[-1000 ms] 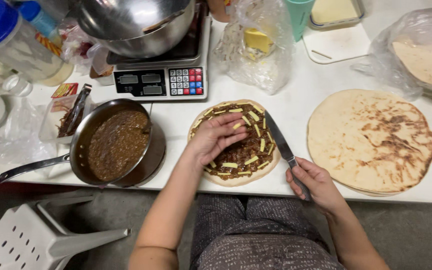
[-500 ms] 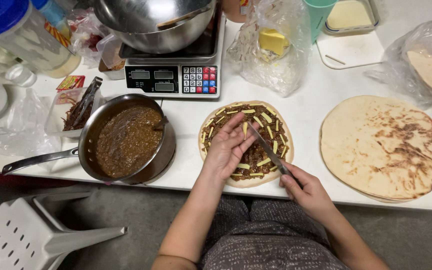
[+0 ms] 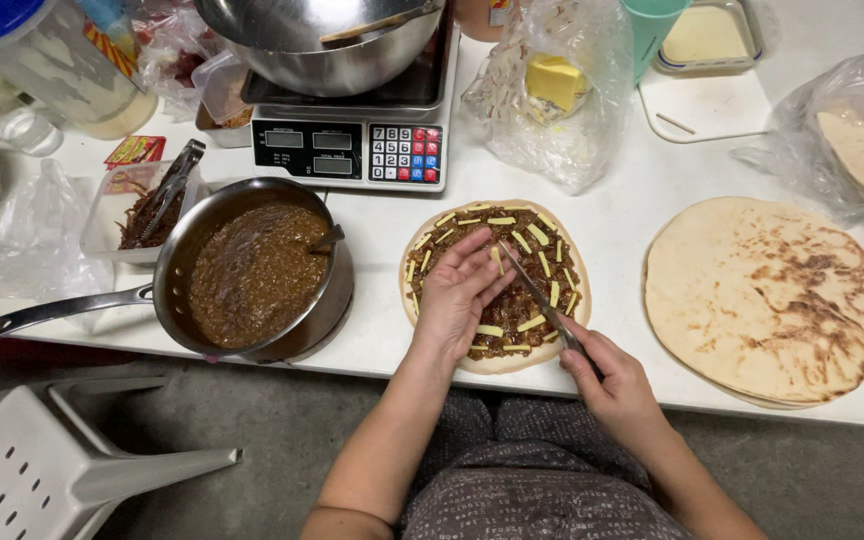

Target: The person places small pieces of cheese onto a flatbread base already covered with a brown topping. The person uses a knife to cut and position the cheese pieces across the surface.

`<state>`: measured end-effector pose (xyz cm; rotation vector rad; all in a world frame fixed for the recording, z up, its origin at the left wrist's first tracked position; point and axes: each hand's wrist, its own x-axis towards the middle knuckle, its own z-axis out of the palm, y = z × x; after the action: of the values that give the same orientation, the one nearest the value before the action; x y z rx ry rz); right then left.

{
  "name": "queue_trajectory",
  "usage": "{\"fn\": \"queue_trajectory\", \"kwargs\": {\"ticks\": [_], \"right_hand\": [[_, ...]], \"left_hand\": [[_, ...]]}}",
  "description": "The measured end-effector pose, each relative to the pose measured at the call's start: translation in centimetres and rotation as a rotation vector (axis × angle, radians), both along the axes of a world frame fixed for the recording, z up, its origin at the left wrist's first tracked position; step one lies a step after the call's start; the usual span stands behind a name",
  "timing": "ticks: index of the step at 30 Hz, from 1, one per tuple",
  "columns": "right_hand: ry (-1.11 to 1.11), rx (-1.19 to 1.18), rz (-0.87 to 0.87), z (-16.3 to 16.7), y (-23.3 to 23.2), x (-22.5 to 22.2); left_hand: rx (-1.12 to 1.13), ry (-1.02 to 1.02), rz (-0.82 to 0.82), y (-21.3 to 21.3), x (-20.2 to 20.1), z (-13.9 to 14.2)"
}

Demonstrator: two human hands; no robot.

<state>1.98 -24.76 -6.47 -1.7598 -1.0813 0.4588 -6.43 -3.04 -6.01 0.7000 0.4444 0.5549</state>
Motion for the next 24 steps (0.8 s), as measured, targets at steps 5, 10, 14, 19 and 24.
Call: {"fn": "queue_trajectory", "kwargs": {"ticks": [5,10,14,19,24], "right_hand": [[-0.066,-0.203,-0.129,1.1,0.4,-1.2],[-0.120,-0.052,-0.107,1.1,0.8,-2.1],[-0.093,-0.054,-0.107,1.1,0.8,-2.3],[-0.084,-0.011,-0.091,1.1,0.8,-2.3],[-0.107,0.003,-0.096,1.1,0.8,-2.3]], "left_hand": [[-0.053,0.024,0.083,-0.8,0.2,-0.1],[-0.104,-0.086,0.163,-1.9,0.4,0.0],[-0.149,-0.142,0.187,-2.6,0.6,0.1],[-0.225,-0.185,0.190,-3.2,0.9,-0.1],[-0.256,-0.221,0.180,-3.4,1.0,-0.5]]}}
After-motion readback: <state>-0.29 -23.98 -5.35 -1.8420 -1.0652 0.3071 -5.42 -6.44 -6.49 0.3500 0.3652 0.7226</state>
